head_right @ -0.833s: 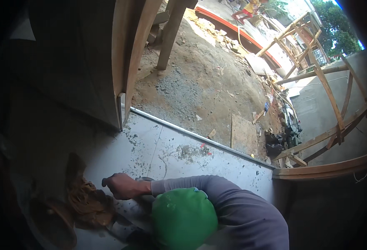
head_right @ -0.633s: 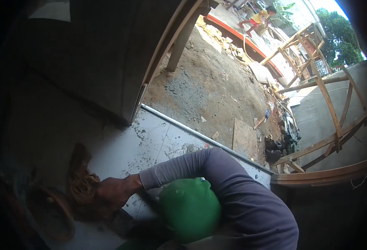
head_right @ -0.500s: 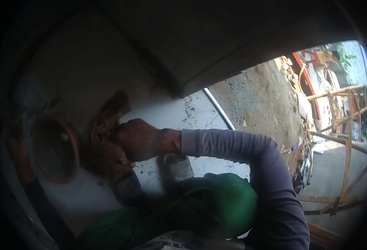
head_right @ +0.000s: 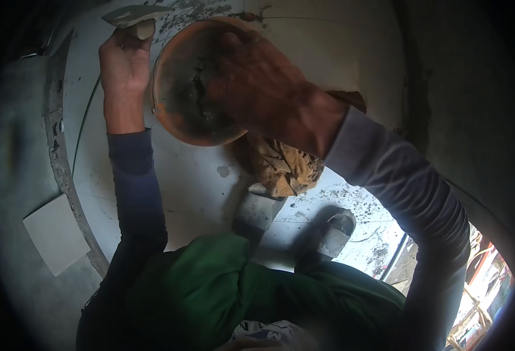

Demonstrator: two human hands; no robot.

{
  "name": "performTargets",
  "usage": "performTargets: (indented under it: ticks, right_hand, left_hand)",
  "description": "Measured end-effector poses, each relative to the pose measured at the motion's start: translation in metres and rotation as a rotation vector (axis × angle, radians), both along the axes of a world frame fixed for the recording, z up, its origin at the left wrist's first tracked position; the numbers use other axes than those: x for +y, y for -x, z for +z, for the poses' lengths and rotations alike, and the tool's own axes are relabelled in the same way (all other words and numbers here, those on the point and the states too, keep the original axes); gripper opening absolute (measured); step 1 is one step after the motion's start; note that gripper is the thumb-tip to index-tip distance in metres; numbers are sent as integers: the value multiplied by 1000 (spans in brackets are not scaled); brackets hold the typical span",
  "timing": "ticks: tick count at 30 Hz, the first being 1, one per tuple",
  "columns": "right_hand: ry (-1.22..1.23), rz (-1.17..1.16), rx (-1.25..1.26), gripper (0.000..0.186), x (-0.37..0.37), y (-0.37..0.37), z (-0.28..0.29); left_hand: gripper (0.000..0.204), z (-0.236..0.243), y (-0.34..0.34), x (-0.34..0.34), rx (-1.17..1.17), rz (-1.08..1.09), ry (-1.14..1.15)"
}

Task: The person applies grout to a wall base using a small trowel and a wooden board, then smooths the material by hand and wipes the tiled floor with a cloth.

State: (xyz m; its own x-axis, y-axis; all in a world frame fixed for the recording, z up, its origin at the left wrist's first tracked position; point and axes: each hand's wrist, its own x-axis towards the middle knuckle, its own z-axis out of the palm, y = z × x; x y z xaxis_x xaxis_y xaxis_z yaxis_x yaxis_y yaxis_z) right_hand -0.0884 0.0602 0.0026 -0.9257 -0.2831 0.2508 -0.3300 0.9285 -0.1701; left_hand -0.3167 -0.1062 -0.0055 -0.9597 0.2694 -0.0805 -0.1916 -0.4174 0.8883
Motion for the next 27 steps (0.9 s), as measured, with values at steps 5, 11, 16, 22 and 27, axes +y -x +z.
performTargets:
  ticks: [5, 11, 16, 22, 27]
  right_hand:
    - [-298, -62, 148, 22, -16, 28, -44]
    - [-71, -23, -328, 22, -23, 82, 26]
    - [-4, 68, -11, 109, -11, 110, -46]
    - [177, -208, -590, 29, -39, 130, -41]
    - [302, -305, -620, 30, -51, 121, -45]
  left_hand:
    - [27, -11, -1, -9, 122, 27, -77]
    - [31, -7, 6, -16, 102, 22, 17]
    - [23, -31, 34, -22, 97, -93, -140]
    - [21, -20, 21, -21, 60, 58, -56]
    - [25, -19, 30, -27, 87, 57, -1]
